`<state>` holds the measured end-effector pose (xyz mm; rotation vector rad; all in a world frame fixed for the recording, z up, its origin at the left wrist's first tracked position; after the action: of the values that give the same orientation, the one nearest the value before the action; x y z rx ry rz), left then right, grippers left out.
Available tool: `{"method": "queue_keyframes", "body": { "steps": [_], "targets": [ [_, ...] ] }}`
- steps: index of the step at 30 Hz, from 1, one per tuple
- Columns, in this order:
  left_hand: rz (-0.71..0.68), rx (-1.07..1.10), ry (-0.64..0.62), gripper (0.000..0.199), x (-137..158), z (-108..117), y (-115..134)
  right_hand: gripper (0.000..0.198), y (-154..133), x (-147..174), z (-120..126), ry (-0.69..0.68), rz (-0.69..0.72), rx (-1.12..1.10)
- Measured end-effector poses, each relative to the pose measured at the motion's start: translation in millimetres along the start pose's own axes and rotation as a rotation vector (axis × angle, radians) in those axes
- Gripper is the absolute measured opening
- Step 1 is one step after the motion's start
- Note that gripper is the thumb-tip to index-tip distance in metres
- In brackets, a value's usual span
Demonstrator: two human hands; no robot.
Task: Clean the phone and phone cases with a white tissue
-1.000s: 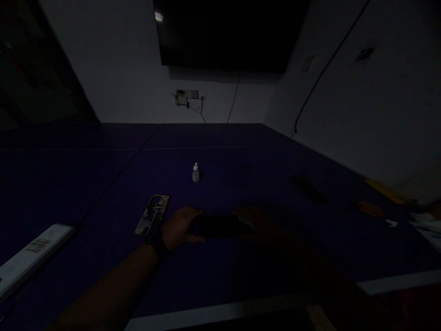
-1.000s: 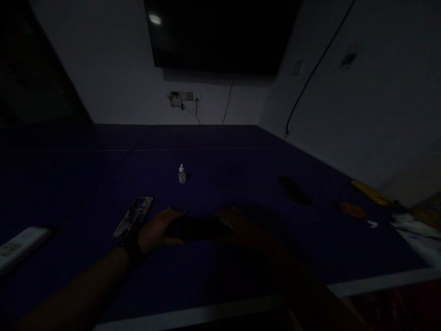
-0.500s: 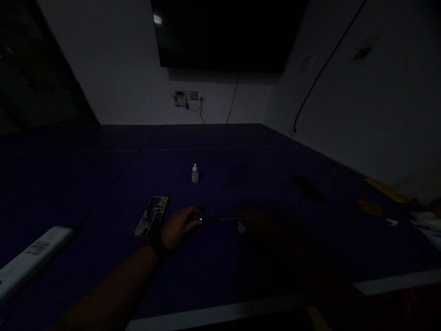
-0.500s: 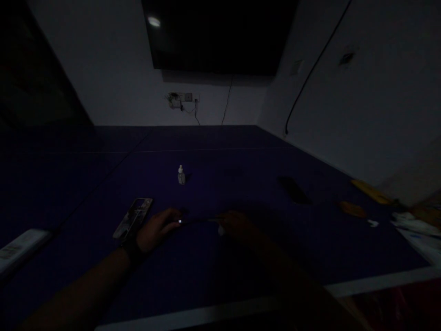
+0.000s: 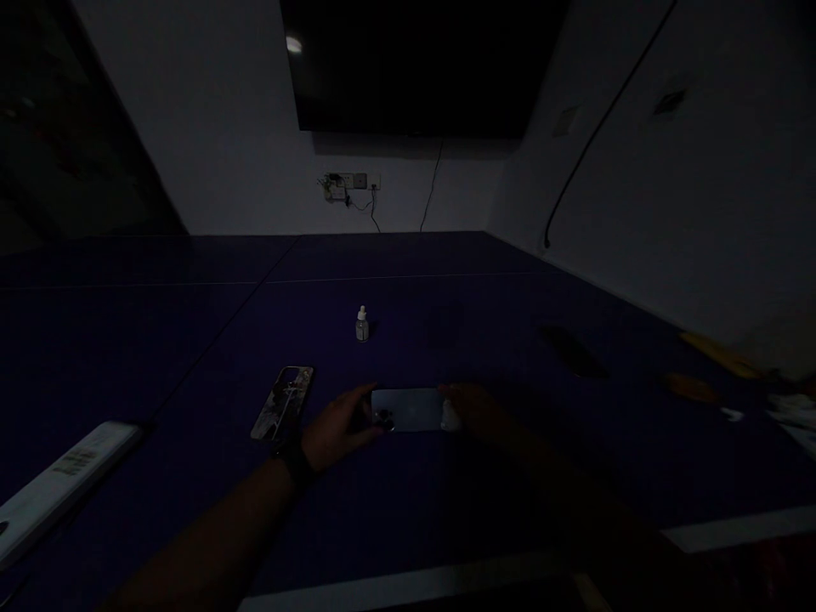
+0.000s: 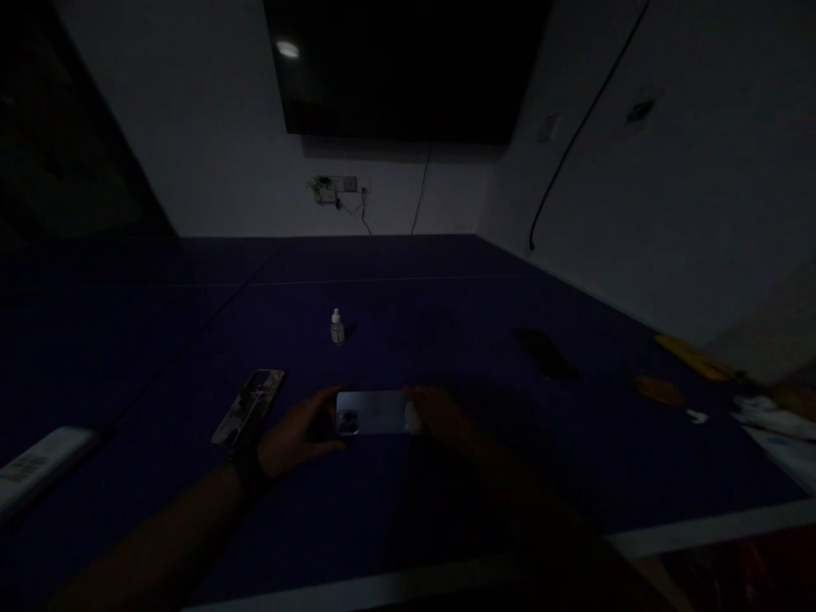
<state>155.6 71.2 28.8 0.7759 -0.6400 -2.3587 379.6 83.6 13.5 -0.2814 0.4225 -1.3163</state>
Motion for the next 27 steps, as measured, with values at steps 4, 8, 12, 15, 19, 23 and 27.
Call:
{"method": "queue_keyframes", "body": {
  "steps": [4,8,12,15,19,23,27],
  "targets": [
    [-0.011,-0.068,-0.028,0.080,-2,-4,0,0.050,10,-5,-4,-0.147,-0.241,-0.115],
    [0.019,-0.063,-0.013,0.072,-3,-4,-2,0.059,15,-3,-9,-0.268,-0.440,-0.213],
    [0.005,-0.070,-0.011,0.075,-3,-4,1,0.053,15,2,-12,-0.345,-0.552,-0.274],
    [-0.008,-0.076,-0.027,0.071,-4,-5,2,0.044,15,3,-11,-0.369,-0.596,-0.300],
    [-0.004,-0.114,-0.055,0.066,-6,-8,0,0.035,21,6,-7,-0.387,-0.626,-0.327],
    [0.015,-0.151,-0.080,0.064,-8,-10,-6,0.026,29,8,12,-0.384,-0.608,-0.369],
    [0.033,-0.178,-0.102,0.063,-8,-11,-10,0.032,34,6,41,-0.294,-0.515,-0.429]
  ]
}}
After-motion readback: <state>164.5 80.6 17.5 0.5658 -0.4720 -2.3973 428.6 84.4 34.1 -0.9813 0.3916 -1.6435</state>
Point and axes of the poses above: each hand's wrist, its own x-axis away from the middle knuckle, its own z-axis out of the back of the hand, y = z × x, the point moved 10 cm from there along -x, towards the middle knuckle, and after that the axes turned 15 degrees about -z, right-handed, at the moved point
